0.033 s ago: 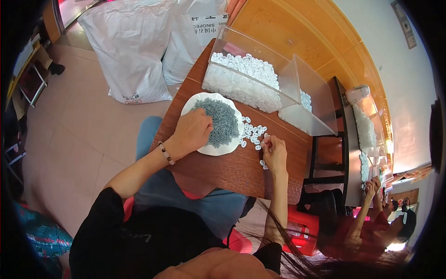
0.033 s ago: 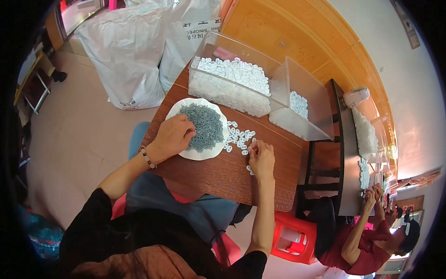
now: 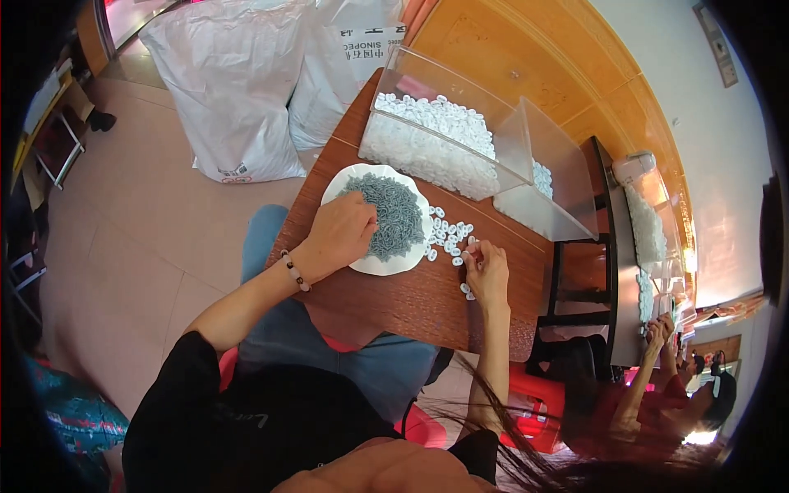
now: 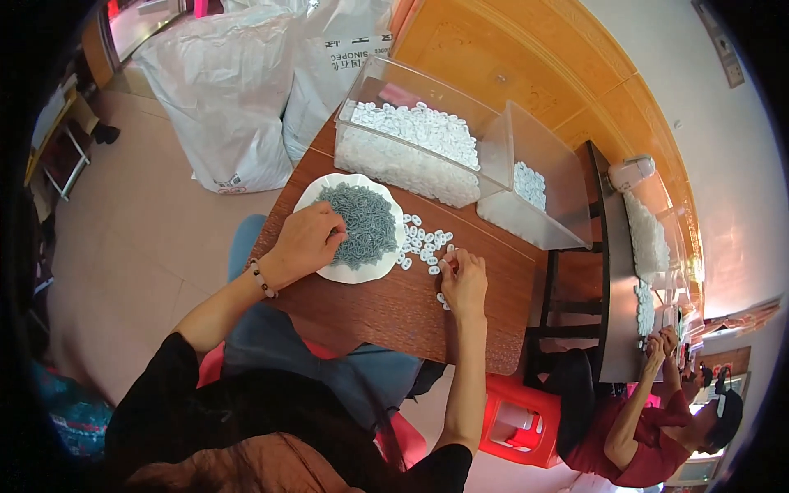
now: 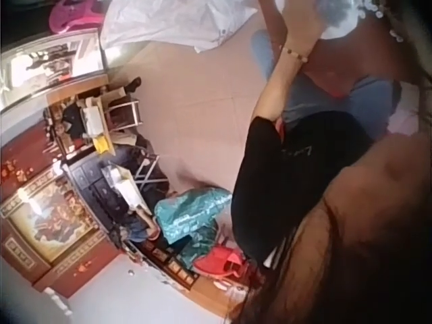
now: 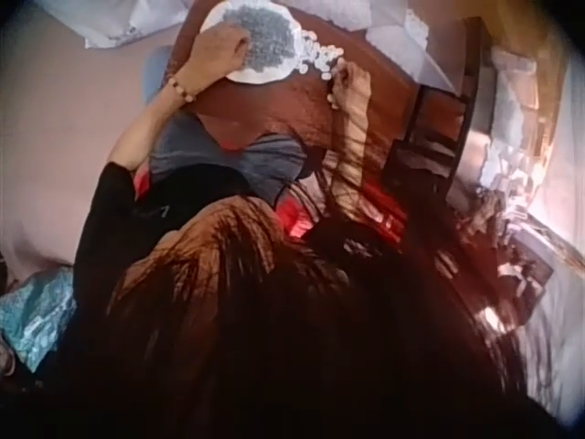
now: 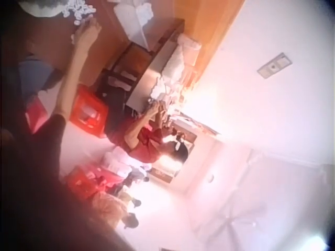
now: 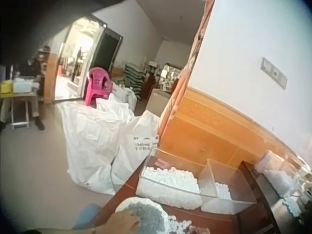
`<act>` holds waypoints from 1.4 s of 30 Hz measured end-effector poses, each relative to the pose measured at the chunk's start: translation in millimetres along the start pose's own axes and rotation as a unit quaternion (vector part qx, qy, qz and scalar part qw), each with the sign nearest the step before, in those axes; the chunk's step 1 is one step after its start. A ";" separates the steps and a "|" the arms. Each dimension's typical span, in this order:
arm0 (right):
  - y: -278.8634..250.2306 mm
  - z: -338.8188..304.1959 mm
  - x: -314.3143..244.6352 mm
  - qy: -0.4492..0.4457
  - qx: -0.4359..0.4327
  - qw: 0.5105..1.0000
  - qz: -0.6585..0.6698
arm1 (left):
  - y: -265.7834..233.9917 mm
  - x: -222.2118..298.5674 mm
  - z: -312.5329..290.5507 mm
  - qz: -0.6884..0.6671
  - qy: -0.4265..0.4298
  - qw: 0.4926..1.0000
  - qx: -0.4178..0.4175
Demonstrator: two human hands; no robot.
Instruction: Assembling small white plastic components by hand at a workbench.
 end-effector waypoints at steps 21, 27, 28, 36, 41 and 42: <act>1.0 -26.6 -23.0 0.070 0.023 0.959 0.273 | 6.3 -3.3 11.3 -0.376 -0.113 0.919 -0.028; 4.3 -21.2 -79.1 -0.023 0.005 0.945 0.325 | 10.2 2.3 6.2 -0.510 -0.166 0.840 -0.082; 5.2 -19.8 -87.6 -0.022 0.005 0.945 0.326 | 10.6 4.7 5.2 -0.523 -0.165 0.832 -0.084; 18.3 -1.7 -116.5 -0.025 -0.001 0.907 0.421 | 7.8 18.0 0.6 -0.511 -0.105 0.851 -0.062; 13.7 1.9 -129.1 -0.078 0.021 0.934 0.349 | 8.9 20.6 -7.9 -0.455 -0.093 0.886 -0.014; 16.6 1.0 -128.0 -0.069 0.017 0.934 0.349 | 9.3 18.6 -9.5 -0.426 -0.082 0.901 -0.011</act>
Point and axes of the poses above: each hand's wrist, its own z-axis towards the middle knuckle, its own y-axis out of the palm, x = y × z, the point moved 3 cm from there along z, towards the middle knuckle, and after that the axes turned 5 degrees about -x, right-handed, at the moved point
